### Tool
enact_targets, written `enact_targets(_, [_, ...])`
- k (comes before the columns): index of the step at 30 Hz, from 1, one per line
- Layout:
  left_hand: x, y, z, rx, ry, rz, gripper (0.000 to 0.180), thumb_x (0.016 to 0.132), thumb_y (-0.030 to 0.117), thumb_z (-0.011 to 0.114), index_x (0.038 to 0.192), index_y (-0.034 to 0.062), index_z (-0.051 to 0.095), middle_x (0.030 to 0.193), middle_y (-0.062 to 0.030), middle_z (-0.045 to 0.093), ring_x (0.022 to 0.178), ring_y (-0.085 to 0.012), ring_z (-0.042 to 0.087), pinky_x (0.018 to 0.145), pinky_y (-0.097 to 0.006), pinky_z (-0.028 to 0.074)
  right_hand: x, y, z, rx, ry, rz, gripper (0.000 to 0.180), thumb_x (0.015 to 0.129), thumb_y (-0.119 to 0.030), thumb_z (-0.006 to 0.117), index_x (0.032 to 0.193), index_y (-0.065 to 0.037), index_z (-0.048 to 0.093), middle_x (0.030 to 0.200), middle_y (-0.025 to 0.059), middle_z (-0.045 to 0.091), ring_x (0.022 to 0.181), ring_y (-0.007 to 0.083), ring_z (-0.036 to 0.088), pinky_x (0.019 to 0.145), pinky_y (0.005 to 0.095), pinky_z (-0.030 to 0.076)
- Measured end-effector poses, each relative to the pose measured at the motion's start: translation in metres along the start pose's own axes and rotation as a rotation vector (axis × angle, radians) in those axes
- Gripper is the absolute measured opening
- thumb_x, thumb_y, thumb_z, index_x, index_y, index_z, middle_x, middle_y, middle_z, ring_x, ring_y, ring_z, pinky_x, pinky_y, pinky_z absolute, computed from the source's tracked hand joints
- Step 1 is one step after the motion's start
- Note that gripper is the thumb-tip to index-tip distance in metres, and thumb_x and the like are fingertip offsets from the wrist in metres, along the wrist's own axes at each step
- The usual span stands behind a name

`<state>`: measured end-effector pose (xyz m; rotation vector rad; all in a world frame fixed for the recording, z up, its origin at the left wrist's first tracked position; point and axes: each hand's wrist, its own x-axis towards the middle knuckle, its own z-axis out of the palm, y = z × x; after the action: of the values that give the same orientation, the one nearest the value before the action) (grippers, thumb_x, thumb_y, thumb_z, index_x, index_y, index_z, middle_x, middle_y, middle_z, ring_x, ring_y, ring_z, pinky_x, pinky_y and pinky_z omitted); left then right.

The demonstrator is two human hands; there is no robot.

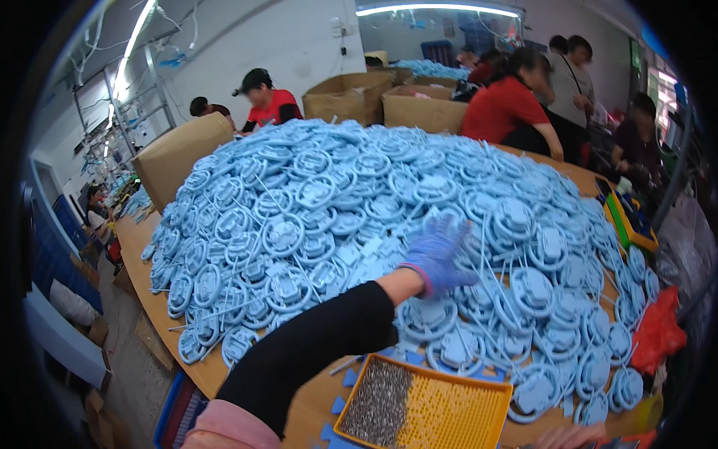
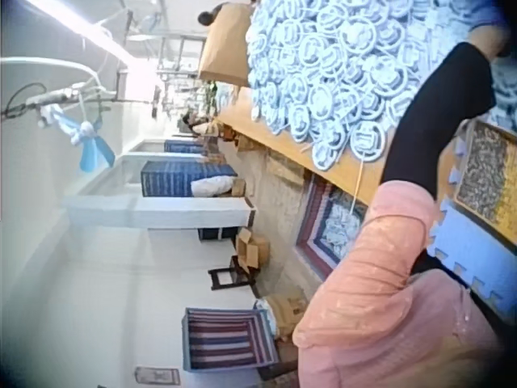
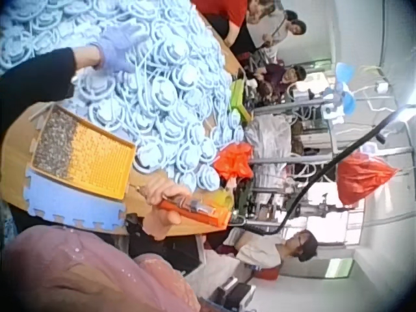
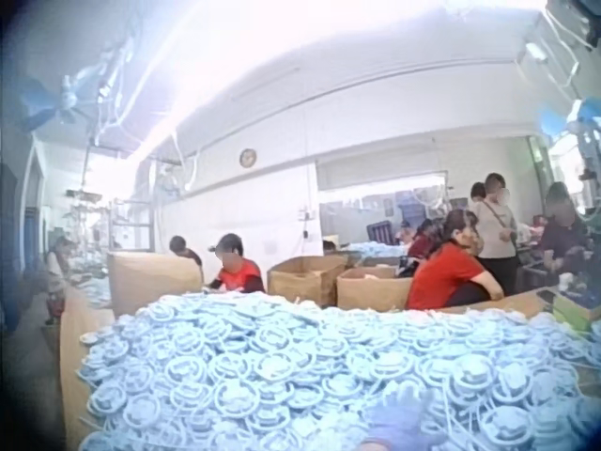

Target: Assembling blue plastic components using an electric screwdriver at a factory workbench.

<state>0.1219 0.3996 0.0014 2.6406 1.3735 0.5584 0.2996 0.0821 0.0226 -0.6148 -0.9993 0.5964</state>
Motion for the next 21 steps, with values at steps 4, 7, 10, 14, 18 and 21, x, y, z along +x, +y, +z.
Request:
enact_targets(4, [0.042, 0.014, -0.013, 0.256, -0.51, 0.197, 0.107, 0.057, 0.042, 0.084, 0.146, 0.0269, 0.027, 0.151, -0.0157, 0.022, 0.136, -0.0432, 0.023, 0.107, -0.055, 0.026, 0.01, -0.012, -0.008, 0.008, -0.28, 0.209, 0.054, 0.077, -0.049, 0.07, 0.101, -0.005, 0.051, 0.072, 0.0067, 0.055, 0.06, 0.0187, 0.052, 0.056, 0.0318, 0.047])
enact_targets(7, [0.055, 0.013, -0.011, 0.288, -0.49, 0.164, 0.1, 0.057, 0.025, 0.085, 0.143, 0.0292, 0.033, 0.148, -0.0122, 0.029, 0.133, -0.0417, 0.03, 0.102, -0.056, 0.033, 0.011, -0.006, -0.006, -0.016, -0.24, 0.189, 0.057, 0.076, -0.052, 0.07, 0.096, -0.003, 0.049, 0.068, 0.007, 0.054, 0.055, 0.018, 0.05, 0.053, 0.0296, 0.045])
enact_targets(10, [0.043, 0.009, -0.012, 0.277, -0.409, 0.185, 0.085, 0.064, 0.019, 0.078, 0.139, 0.0242, 0.04, 0.144, -0.015, 0.035, 0.127, -0.0411, 0.04, 0.099, -0.052, 0.039, 0.014, -0.001, 0.001, -0.025, -0.2, 0.169, 0.056, 0.076, -0.051, 0.071, 0.095, -0.004, 0.048, 0.068, 0.0073, 0.055, 0.055, 0.0178, 0.05, 0.052, 0.0297, 0.044])
enact_targets(14, [0.033, -0.025, 0.002, 0.097, -0.236, 0.254, 0.075, 0.067, 0.015, 0.075, 0.136, 0.0149, 0.044, 0.139, -0.0213, 0.039, 0.119, -0.0416, 0.047, 0.098, -0.043, 0.043, 0.015, -0.002, 0.002, -0.009, -0.185, 0.162, 0.057, 0.076, -0.052, 0.071, 0.095, -0.004, 0.048, 0.068, 0.0069, 0.054, 0.055, 0.0176, 0.05, 0.051, 0.0304, 0.043])
enact_targets(18, [0.0, -0.057, -0.011, -0.199, -0.19, 0.29, 0.067, 0.07, 0.01, 0.072, 0.131, 0.0112, 0.045, 0.135, -0.0208, 0.041, 0.119, -0.0367, 0.048, 0.099, -0.038, 0.043, 0.013, -0.006, 0.004, -0.018, -0.195, 0.171, 0.057, 0.075, -0.053, 0.071, 0.095, -0.004, 0.048, 0.067, 0.0064, 0.054, 0.055, 0.0176, 0.05, 0.051, 0.0303, 0.042])
enact_targets(21, [-0.035, -0.099, -0.017, -0.332, -0.007, 0.406, 0.065, 0.071, -0.005, 0.056, 0.133, 0.0069, 0.041, 0.132, -0.0191, 0.045, 0.121, -0.0367, 0.047, 0.101, -0.038, 0.041, 0.01, -0.009, 0.005, 0.011, -0.227, 0.169, 0.058, 0.075, -0.053, 0.071, 0.095, -0.004, 0.048, 0.067, 0.0063, 0.054, 0.055, 0.0175, 0.05, 0.051, 0.0303, 0.042])
